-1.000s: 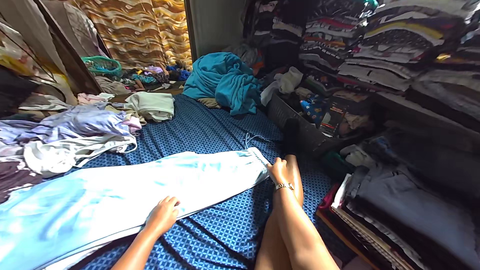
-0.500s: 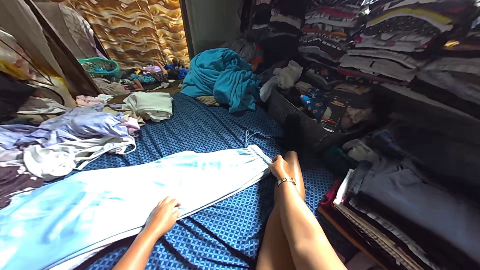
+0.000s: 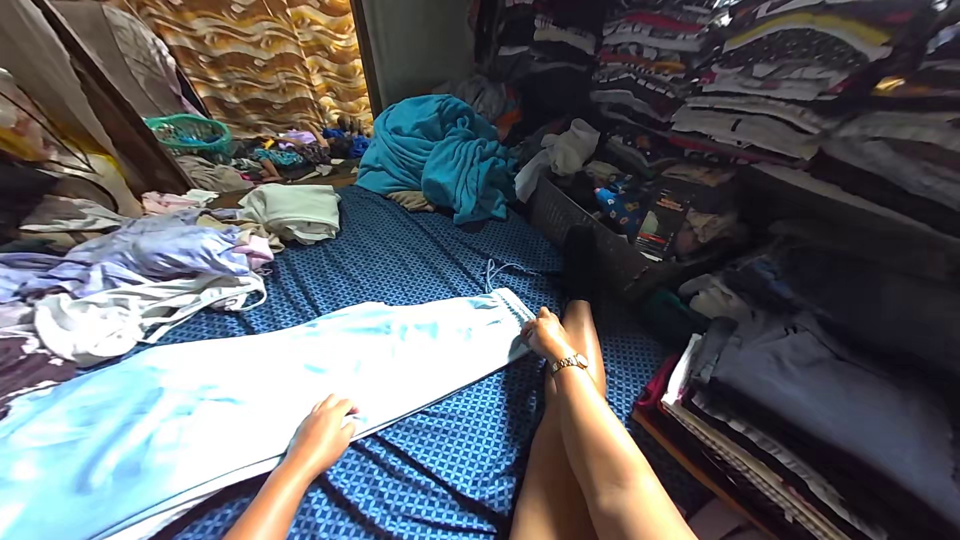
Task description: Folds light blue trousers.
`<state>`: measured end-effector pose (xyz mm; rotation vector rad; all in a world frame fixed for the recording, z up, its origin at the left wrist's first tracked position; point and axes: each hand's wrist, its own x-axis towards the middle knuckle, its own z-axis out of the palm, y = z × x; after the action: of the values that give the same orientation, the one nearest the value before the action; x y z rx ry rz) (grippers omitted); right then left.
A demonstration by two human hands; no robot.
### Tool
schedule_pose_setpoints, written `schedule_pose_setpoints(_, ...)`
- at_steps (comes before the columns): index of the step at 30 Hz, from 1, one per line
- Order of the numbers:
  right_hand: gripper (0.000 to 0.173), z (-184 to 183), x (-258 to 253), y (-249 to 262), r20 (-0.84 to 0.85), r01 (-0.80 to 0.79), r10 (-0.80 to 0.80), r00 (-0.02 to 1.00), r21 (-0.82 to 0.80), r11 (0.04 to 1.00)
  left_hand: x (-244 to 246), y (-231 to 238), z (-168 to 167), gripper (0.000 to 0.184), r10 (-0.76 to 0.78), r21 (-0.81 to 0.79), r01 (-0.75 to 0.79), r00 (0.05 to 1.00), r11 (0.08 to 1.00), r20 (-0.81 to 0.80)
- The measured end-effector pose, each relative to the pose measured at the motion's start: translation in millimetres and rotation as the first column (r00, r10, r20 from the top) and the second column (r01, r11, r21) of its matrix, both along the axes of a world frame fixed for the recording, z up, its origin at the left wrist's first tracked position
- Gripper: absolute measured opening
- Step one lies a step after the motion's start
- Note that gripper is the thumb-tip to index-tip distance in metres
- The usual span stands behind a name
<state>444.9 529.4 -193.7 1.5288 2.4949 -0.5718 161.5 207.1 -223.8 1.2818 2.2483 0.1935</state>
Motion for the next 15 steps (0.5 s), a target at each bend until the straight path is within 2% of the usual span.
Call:
schedule_pose_setpoints(3,0.029,-9.5,1.0,2.8,0.026,-0.018,0.018,1.0,0.022,1.0,-0.5,0.2,0.3,0.028,0.003,-0.001,-0.003,1.0,1.0,0.01)
schedule_pose_setpoints(7,0.026,-11.4,2.5,4.6,-0.026,0.063,-0.063,0.998,0.015,0.998,-1.3,-1.0,0.2,0.028,-0.001,0.004,0.001,1.0,1.0,0.019)
schedule_pose_setpoints(10,0.026,-8.1,1.9,5.0,-0.002,0.092,-0.092,0.996,0.015,0.996,-1.2,0.4,-0.5,0.028,-0.005,0.008,0.005,1.0,1.0,0.02)
schedule_pose_setpoints(15,0.042,-1.5,-2.0,0.7,-0.049,0.185,-0.184,0.982,0.016,0.983,-2.1,1.0,-1.5,0.028,-0.009,0.005,0.008,1.0,1.0,0.014)
